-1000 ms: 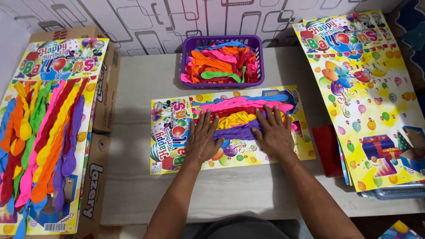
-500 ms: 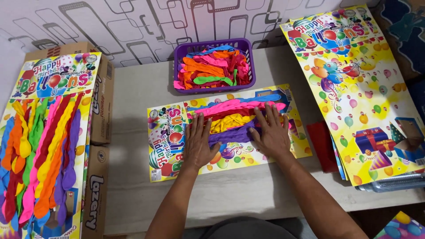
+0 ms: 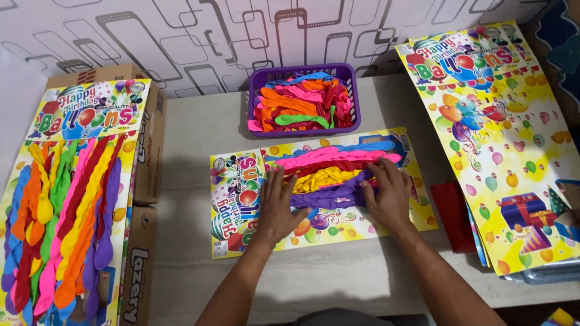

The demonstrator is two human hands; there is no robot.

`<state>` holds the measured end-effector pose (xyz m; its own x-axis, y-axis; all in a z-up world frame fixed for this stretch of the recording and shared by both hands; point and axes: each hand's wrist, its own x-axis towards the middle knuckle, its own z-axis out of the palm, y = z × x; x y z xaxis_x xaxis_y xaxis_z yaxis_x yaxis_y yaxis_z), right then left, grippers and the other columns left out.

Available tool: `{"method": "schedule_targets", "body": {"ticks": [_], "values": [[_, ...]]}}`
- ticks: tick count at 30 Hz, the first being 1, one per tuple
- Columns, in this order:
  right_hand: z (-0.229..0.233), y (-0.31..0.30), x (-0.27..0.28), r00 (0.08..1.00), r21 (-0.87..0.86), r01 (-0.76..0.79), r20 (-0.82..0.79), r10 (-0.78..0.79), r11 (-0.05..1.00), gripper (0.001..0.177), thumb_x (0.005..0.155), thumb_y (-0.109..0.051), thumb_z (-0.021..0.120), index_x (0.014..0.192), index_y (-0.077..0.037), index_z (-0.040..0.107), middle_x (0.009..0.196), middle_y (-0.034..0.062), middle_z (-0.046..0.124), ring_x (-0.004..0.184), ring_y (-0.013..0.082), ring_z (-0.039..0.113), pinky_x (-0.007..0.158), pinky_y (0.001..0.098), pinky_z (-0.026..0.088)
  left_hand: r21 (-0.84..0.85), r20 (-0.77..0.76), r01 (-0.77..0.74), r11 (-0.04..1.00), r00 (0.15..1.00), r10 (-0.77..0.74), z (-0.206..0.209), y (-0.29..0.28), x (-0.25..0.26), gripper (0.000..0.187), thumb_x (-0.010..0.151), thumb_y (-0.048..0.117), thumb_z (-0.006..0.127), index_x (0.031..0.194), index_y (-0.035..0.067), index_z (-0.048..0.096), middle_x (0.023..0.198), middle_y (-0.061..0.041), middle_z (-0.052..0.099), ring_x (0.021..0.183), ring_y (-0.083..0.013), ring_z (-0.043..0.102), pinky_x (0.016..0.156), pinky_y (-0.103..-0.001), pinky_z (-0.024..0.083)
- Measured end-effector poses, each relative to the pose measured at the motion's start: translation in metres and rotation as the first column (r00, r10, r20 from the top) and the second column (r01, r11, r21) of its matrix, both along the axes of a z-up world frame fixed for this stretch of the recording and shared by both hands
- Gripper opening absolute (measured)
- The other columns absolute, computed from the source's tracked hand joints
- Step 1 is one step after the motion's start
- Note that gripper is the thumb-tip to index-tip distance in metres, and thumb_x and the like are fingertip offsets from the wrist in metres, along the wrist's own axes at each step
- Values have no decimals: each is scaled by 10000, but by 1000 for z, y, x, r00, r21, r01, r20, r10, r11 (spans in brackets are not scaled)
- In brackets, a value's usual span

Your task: Attaching individual balloons to a cardboard display sheet for retail packaging

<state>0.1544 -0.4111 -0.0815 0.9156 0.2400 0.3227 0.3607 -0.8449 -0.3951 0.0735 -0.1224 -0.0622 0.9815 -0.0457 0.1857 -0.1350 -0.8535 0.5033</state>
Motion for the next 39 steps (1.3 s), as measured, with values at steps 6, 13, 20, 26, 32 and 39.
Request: {"method": "schedule_targets", "body": {"ticks": [6, 13, 20, 26, 32, 39], "values": [[2, 29, -7, 916, -40, -369, 153, 370, 929, 459, 818, -522, 689, 1225, -309, 684, 1377, 25, 585, 1372, 253, 518, 1086, 565, 359, -11, -80, 18, 1000, 997, -19, 2, -11, 19, 805, 887, 515, 756, 1535, 155, 444, 1633, -197, 261, 1568, -438, 101, 1214, -652, 141], [-1, 56, -27, 877, 41, -456, 193, 441, 889, 541, 801, -662, 719, 1185, -283, 686, 1387, 50, 599, 1393, 290, 520, 1129, 543, 321, -135, 132, -149, 980, 977, 167, -30, 32, 19, 474, 1054, 332, 511, 1467, 100, 509, 1595, -199, 354, 1534, -435, 229, 1227, -557, 242], [-11, 48, -19, 905, -17, -366, 228, 360, 930, 152, 837, -302, 773, 951, -229, 706, 1305, 28, 653, 1347, 289, 571, 1073, 516, 396, -171, 102, -187, 967, 973, 206, -35, 43, 3, 434, 1088, 315, 436, 1440, 73, 512, 1606, -197, 325, 1545, -436, 182, 1229, -563, 217], [19, 15, 15, 947, 4, -266, 187, 261, 964, 71, 885, -199, 766, 953, -192, 744, 1224, 30, 692, 1292, 299, 627, 1027, 489, 453, -145, 172, -173, 974, 965, 197, -27, 48, 21, 417, 1096, 324, 434, 1392, 54, 547, 1549, -197, 392, 1526, -435, 251, 1216, -553, 274], [50, 37, 63, 942, 29, -260, 227, 247, 965, 119, 904, -269, 754, 987, -202, 702, 1225, 3, 667, 1273, 291, 623, 1000, 476, 458, -69, 279, -138, 988, 948, 152, 7, 57, 90, 392, 1105, 318, 428, 1339, 42, 579, 1443, -170, 474, 1463, -427, 373, 1164, -548, 351], [42, 111, 159, 906, 37, -313, 313, 286, 949, 103, 902, -255, 758, 1002, -278, 761, 885, -30, 665, 930, 229, 698, 794, 393, 532, 186, 138, -157, 970, 982, 132, 4, 53, 155, 382, 1054, 398, 533, 1268, 99, 633, 1403, -109, 540, 1439, -342, 421, 1147, -561, 332]]}}
